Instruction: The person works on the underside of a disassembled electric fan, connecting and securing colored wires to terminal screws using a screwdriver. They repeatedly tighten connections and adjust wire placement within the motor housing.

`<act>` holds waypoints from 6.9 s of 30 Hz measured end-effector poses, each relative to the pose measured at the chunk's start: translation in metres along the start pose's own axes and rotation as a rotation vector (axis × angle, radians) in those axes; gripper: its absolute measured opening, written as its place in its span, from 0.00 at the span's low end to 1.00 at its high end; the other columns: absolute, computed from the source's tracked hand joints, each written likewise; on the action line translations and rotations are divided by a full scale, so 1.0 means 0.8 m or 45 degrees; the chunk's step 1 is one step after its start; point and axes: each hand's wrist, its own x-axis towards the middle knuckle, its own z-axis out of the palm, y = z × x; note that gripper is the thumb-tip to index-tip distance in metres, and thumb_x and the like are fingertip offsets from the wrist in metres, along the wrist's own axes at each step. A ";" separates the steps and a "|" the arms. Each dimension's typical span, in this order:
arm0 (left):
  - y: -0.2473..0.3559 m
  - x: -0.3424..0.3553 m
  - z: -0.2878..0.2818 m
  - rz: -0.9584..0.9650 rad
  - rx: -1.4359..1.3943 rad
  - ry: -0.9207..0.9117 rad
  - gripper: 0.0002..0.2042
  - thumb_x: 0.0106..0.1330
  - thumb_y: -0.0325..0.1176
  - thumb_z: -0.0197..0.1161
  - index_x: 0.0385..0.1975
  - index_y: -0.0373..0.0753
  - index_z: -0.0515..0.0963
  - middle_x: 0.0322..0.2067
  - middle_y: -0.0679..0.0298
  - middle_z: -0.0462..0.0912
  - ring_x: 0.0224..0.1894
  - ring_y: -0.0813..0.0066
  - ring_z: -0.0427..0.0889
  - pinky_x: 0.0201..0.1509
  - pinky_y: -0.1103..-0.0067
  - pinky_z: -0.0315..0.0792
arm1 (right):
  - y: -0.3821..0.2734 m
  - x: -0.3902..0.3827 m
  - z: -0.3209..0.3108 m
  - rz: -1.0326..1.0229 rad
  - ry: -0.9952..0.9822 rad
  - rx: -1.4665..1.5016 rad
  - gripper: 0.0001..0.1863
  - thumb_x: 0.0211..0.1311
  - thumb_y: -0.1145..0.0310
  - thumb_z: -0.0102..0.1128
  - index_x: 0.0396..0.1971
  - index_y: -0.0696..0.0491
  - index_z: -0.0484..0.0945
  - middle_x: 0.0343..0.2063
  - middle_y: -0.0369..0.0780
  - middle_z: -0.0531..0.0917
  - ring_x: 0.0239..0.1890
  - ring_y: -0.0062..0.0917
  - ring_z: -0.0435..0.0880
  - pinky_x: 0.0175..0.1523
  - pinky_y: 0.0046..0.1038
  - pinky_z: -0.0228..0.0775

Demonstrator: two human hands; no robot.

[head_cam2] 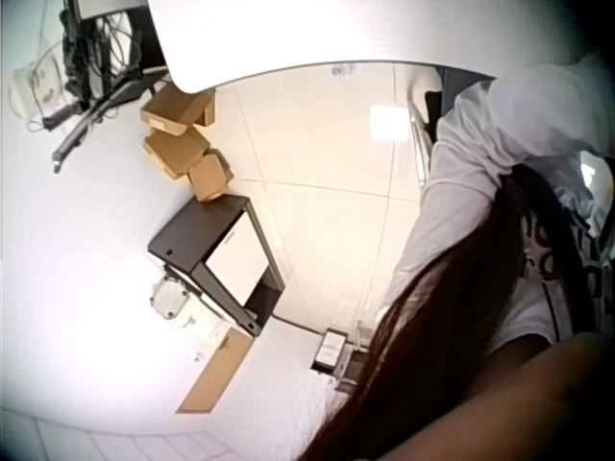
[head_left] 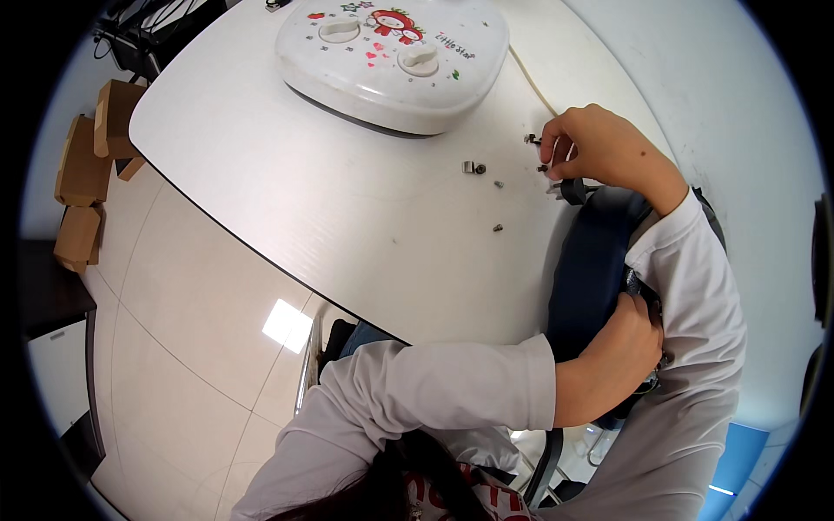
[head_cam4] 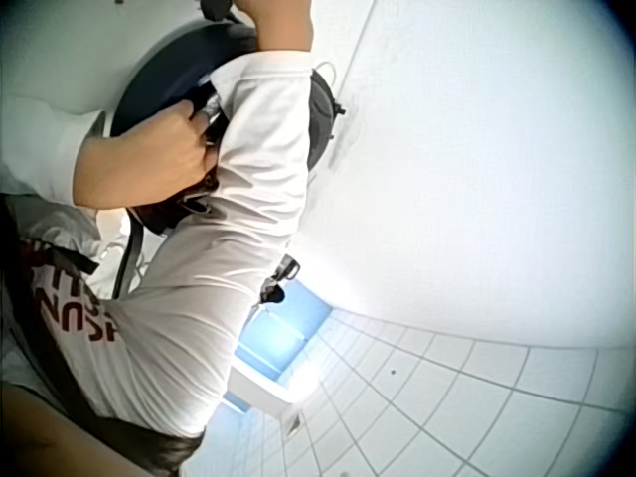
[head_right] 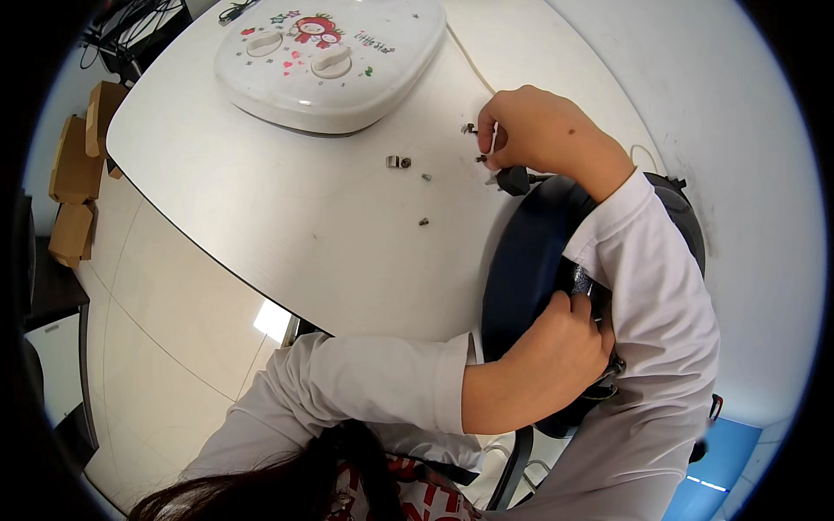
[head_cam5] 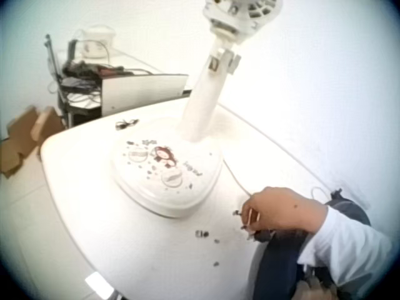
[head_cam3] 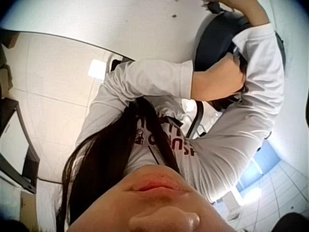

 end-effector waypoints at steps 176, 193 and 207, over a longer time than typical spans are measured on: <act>-0.016 -0.001 -0.011 -0.052 -0.248 0.401 0.10 0.58 0.33 0.63 0.36 0.36 0.83 0.17 0.64 0.77 0.21 0.68 0.78 0.24 0.73 0.70 | 0.027 -0.287 0.089 0.033 0.922 -0.033 0.06 0.54 0.74 0.64 0.33 0.55 0.80 0.35 0.37 0.78 0.35 0.34 0.82 0.38 0.31 0.75; -0.019 -0.007 0.004 0.011 -0.332 0.512 0.08 0.57 0.35 0.62 0.25 0.37 0.78 0.18 0.63 0.77 0.24 0.64 0.79 0.28 0.72 0.70 | 0.019 -0.290 0.086 0.094 0.900 0.035 0.07 0.54 0.78 0.64 0.34 0.56 0.79 0.31 0.40 0.81 0.31 0.37 0.82 0.35 0.30 0.74; -0.105 -0.139 -0.057 -0.471 0.049 0.932 0.16 0.50 0.23 0.65 0.41 0.41 0.81 0.39 0.62 0.78 0.44 0.59 0.76 0.44 0.69 0.71 | -0.030 -0.287 0.025 0.038 0.898 0.054 0.08 0.52 0.81 0.64 0.32 0.57 0.77 0.33 0.41 0.81 0.29 0.34 0.82 0.33 0.27 0.73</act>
